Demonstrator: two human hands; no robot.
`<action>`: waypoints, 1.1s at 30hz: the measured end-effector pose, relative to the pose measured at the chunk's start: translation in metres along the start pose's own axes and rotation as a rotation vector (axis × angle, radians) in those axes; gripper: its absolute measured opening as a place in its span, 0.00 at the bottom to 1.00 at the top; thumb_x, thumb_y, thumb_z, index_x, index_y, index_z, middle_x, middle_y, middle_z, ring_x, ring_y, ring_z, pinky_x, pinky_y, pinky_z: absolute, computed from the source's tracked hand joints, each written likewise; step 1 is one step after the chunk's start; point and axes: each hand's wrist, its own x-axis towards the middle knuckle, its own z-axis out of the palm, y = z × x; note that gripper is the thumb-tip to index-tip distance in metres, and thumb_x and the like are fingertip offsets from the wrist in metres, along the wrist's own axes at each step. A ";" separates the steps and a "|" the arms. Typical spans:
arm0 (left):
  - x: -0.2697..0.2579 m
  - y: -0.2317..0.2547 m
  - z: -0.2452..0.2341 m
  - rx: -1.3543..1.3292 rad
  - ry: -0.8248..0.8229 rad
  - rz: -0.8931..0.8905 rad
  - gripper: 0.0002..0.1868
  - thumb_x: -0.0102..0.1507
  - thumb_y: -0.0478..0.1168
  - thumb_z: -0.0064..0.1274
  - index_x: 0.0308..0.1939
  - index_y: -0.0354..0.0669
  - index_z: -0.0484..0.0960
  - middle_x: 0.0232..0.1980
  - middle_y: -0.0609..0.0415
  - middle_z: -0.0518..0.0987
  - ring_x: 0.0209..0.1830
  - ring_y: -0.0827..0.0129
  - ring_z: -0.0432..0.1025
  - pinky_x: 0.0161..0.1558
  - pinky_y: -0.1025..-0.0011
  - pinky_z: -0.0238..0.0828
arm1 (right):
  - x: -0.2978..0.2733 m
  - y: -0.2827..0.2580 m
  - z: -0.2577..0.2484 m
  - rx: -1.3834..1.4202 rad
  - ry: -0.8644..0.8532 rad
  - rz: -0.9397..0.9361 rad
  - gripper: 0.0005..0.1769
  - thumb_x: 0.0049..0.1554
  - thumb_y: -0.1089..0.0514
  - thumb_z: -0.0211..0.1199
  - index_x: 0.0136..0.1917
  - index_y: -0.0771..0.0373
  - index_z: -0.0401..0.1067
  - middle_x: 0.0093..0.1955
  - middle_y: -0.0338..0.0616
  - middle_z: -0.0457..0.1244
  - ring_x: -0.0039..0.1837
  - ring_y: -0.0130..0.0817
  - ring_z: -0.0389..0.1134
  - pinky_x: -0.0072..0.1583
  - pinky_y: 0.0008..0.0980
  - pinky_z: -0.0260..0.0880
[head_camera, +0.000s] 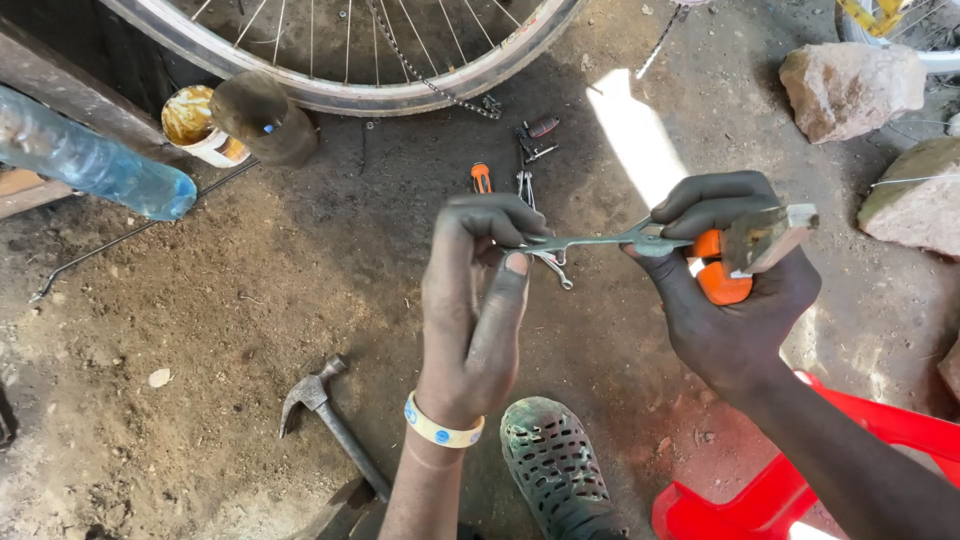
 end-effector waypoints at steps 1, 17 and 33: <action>0.001 -0.001 -0.003 0.000 -0.001 0.001 0.10 0.72 0.45 0.36 0.44 0.41 0.65 0.50 0.46 0.71 0.48 0.65 0.67 0.52 0.69 0.67 | 0.001 0.001 0.000 0.000 0.001 0.000 0.13 0.60 0.76 0.72 0.47 0.70 0.68 0.53 0.60 0.63 0.56 0.43 0.67 0.58 0.36 0.72; 0.036 0.010 -0.011 0.402 0.172 0.275 0.03 0.71 0.28 0.47 0.43 0.37 0.72 0.45 0.50 0.73 0.41 0.67 0.69 0.40 0.76 0.72 | 0.045 0.005 0.015 0.126 0.114 -0.100 0.14 0.65 0.77 0.71 0.54 0.70 0.67 0.54 0.56 0.62 0.60 0.47 0.66 0.58 0.39 0.73; 0.050 0.018 -0.021 0.469 0.205 0.455 0.03 0.69 0.32 0.53 0.44 0.35 0.76 0.47 0.47 0.75 0.46 0.61 0.73 0.50 0.69 0.77 | 0.057 0.002 0.034 0.166 0.174 -0.087 0.15 0.61 0.76 0.73 0.54 0.66 0.70 0.56 0.47 0.61 0.55 0.36 0.62 0.58 0.34 0.67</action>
